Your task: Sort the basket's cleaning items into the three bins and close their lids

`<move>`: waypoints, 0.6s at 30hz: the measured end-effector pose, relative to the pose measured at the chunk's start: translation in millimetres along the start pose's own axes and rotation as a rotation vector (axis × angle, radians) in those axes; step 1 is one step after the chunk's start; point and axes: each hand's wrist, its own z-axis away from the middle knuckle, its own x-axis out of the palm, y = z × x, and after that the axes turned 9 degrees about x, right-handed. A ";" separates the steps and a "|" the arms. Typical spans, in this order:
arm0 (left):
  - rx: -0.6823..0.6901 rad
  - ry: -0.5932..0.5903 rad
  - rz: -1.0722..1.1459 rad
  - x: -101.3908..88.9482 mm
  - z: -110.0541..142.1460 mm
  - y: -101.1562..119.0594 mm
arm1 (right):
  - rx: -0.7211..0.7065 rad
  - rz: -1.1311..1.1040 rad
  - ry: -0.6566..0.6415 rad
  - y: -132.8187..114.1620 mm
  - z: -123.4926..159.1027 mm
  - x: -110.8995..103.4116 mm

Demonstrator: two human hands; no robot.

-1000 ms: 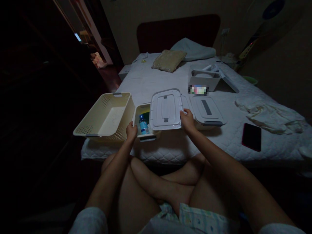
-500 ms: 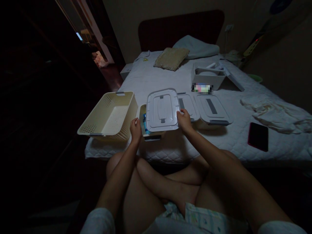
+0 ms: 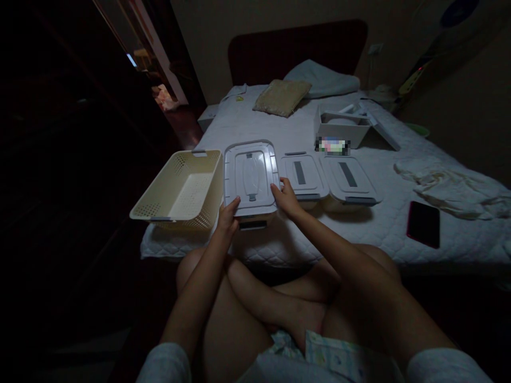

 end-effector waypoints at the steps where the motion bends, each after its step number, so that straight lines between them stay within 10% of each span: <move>1: 0.036 0.013 -0.013 -0.1 -1.7 0.3 | -0.012 0.028 -0.008 -0.7 -1.8 -0.5; 7: 0.389 0.070 -0.345 2.5 -3.9 18.3 | -0.231 0.208 0.146 -24.2 -2.3 6.6; 13: 0.579 0.128 -0.766 9.3 11.5 36.3 | -0.331 0.141 -0.045 -56.7 26.4 43.9; 18: 0.809 -0.168 -0.875 3.9 20.9 19.1 | -0.383 0.156 -0.025 -67.7 47.8 71.1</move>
